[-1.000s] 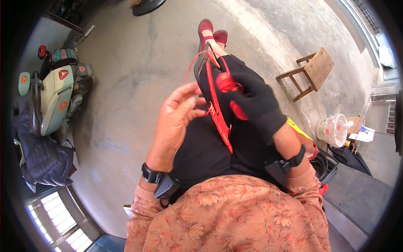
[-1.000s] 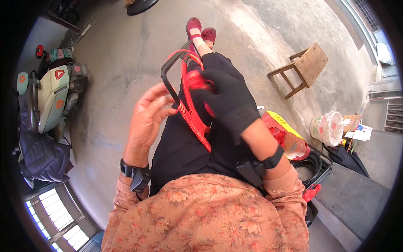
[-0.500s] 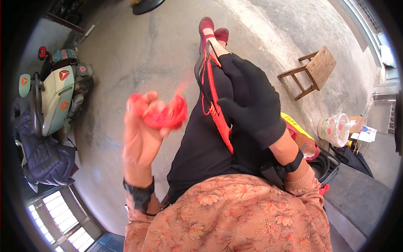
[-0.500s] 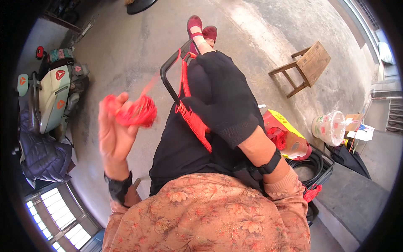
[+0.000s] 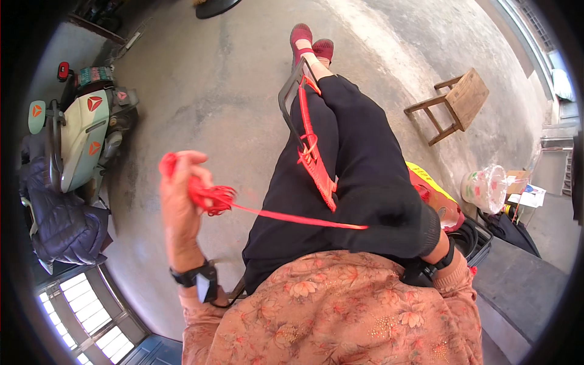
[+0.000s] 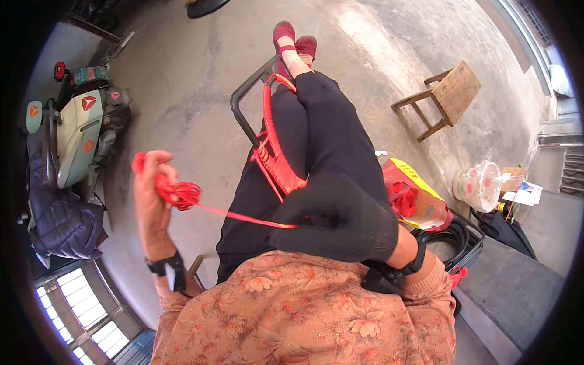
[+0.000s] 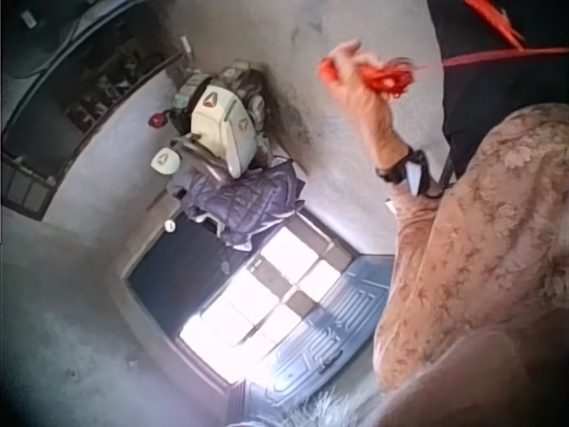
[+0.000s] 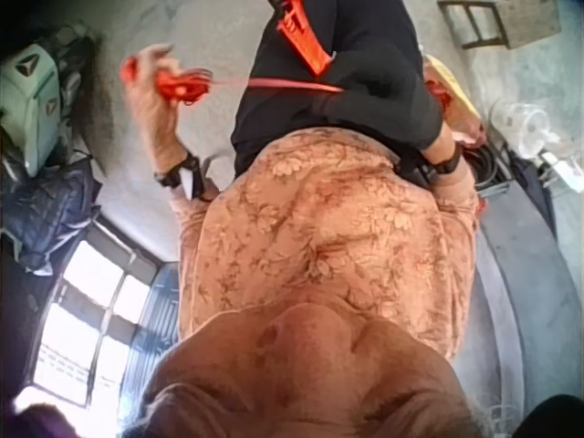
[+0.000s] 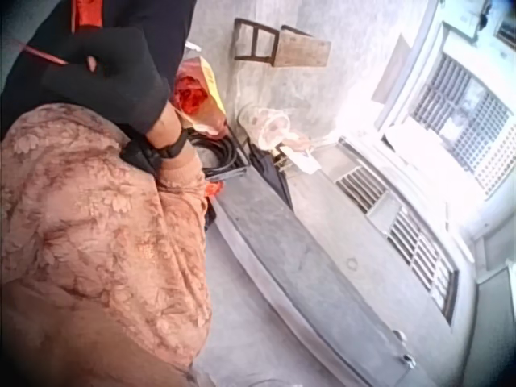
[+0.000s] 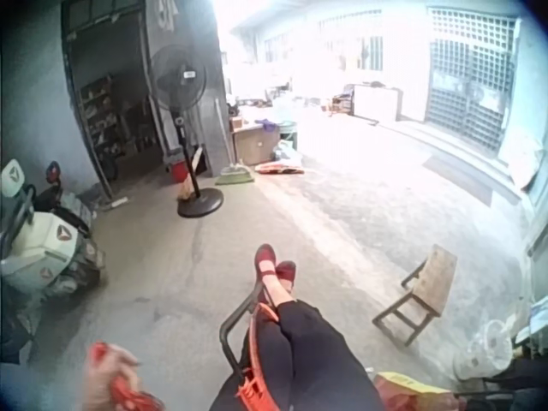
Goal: Weaving a red cord around a black circular furniture frame using hands.
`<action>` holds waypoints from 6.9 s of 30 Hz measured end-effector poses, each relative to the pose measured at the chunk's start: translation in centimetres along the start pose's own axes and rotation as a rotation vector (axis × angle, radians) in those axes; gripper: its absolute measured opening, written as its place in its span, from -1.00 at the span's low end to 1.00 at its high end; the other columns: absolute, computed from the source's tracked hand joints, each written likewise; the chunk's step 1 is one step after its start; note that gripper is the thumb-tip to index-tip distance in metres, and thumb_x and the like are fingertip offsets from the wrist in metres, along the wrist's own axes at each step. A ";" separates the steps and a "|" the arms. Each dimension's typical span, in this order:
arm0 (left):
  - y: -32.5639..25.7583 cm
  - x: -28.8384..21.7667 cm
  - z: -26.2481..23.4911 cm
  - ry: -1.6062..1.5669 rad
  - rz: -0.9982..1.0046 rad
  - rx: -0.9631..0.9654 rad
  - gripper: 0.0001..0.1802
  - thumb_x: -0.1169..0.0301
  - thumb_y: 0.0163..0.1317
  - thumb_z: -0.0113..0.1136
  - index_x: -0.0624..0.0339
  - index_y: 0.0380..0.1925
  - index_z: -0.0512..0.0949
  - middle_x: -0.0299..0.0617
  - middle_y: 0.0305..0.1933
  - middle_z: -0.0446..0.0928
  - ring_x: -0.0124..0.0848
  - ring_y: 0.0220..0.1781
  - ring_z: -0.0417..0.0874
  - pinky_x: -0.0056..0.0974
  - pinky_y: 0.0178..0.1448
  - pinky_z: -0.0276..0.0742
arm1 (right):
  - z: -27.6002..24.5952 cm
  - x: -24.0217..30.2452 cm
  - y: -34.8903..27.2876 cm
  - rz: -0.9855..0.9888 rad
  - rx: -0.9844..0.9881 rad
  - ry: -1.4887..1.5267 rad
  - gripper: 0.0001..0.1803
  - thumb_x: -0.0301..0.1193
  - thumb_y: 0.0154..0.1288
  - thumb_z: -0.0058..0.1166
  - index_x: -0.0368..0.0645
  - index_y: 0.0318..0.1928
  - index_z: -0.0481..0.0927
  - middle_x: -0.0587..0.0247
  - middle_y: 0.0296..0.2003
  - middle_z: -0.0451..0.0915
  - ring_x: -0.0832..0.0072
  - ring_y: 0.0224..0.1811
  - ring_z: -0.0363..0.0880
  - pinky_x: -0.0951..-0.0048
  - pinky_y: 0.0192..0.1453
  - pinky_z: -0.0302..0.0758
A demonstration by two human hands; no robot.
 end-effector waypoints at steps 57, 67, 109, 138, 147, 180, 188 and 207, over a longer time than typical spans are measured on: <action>2.2 1.7 8.4 -0.070 0.149 0.144 -0.87 0.58 0.24 0.15 0.28 -0.20 0.55 -0.10 -0.19 0.65 -0.38 -0.16 0.69 -0.36 -0.23 0.63 | -3.7 -5.9 3.3 0.079 -0.649 0.794 -0.75 -0.47 0.28 0.09 -0.24 -0.04 0.54 0.27 -0.27 0.57 0.58 -0.19 0.55 0.49 -0.07 0.51; -3.4 3.2 14.3 -0.082 -0.362 1.131 -0.82 0.44 0.30 0.18 0.31 -0.16 0.59 -0.12 -0.15 0.66 -0.43 -0.18 0.69 -0.40 -0.23 0.59 | -4.6 -3.4 1.3 0.207 -0.797 -0.395 -0.76 -0.41 0.24 0.17 -0.19 -0.09 0.58 0.19 -0.25 0.64 0.48 -0.33 0.63 0.47 -0.19 0.54; -3.2 -2.0 12.0 -0.067 0.324 0.337 -0.68 0.72 0.11 0.22 0.34 -0.09 0.55 -0.15 -0.14 0.63 -0.53 -0.21 0.64 -0.42 -0.19 0.62 | -1.5 1.5 1.7 -0.187 -0.546 -0.552 -0.59 -0.47 0.17 0.24 -0.18 0.06 0.53 0.14 -0.09 0.61 0.31 -0.07 0.61 0.31 -0.02 0.53; 3.5 8.3 11.7 -0.509 -0.165 0.405 -0.70 0.39 0.38 0.15 0.21 0.07 0.50 -0.26 -0.10 0.60 -0.53 -0.27 0.63 -0.44 -0.35 0.56 | -2.4 -7.1 7.8 0.171 -0.602 -0.531 -0.76 -0.33 0.21 0.22 -0.12 -0.13 0.66 0.12 -0.27 0.68 0.25 -0.28 0.67 0.34 -0.16 0.55; 2.0 -1.4 2.8 -0.825 0.125 0.092 -0.66 0.27 0.40 0.10 0.04 0.13 0.45 -0.19 0.14 0.52 -0.38 0.12 0.53 -0.25 -0.05 0.55 | 1.7 -1.2 3.8 0.037 -0.093 -0.442 -0.65 -0.30 0.23 0.16 -0.19 -0.02 0.61 0.00 -0.14 0.65 0.18 -0.12 0.65 0.25 0.01 0.52; 2.7 2.8 11.1 0.268 0.466 0.142 -0.83 0.61 0.16 0.22 0.30 -0.21 0.56 -0.20 -0.30 0.65 -0.48 -0.27 0.67 -0.40 -0.21 0.60 | -3.5 -7.3 5.7 0.100 -0.723 -0.271 -0.64 -0.36 0.26 0.20 -0.19 0.04 0.57 0.19 -0.16 0.62 0.44 -0.17 0.61 0.42 0.00 0.52; -3.7 0.5 13.2 -0.484 -0.236 1.063 -0.36 -0.12 0.19 0.24 0.36 -0.20 0.54 0.38 0.16 0.44 0.08 0.21 0.55 -0.20 -0.07 0.66 | -6.7 -1.5 -2.1 0.055 -0.861 0.067 -0.67 -0.36 0.26 0.18 -0.20 0.00 0.55 0.22 -0.23 0.59 0.47 -0.23 0.59 0.41 -0.07 0.52; -6.7 7.5 4.1 -0.730 -0.440 0.354 -0.63 0.24 0.40 0.06 0.28 0.04 0.42 -0.24 -0.51 0.42 -0.47 -0.53 0.38 -0.40 -0.49 0.34 | -0.4 -6.6 1.9 0.326 -0.555 -0.440 -0.52 -0.19 0.11 0.32 -0.14 0.00 0.54 0.13 -0.34 0.67 0.35 -0.35 0.67 0.36 -0.20 0.57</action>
Point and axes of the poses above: each hand's wrist, its own y-axis towards the middle knuckle, its own z-axis out of the palm, x = y × z, the point moved 3 cm from there along y, towards the middle knuckle
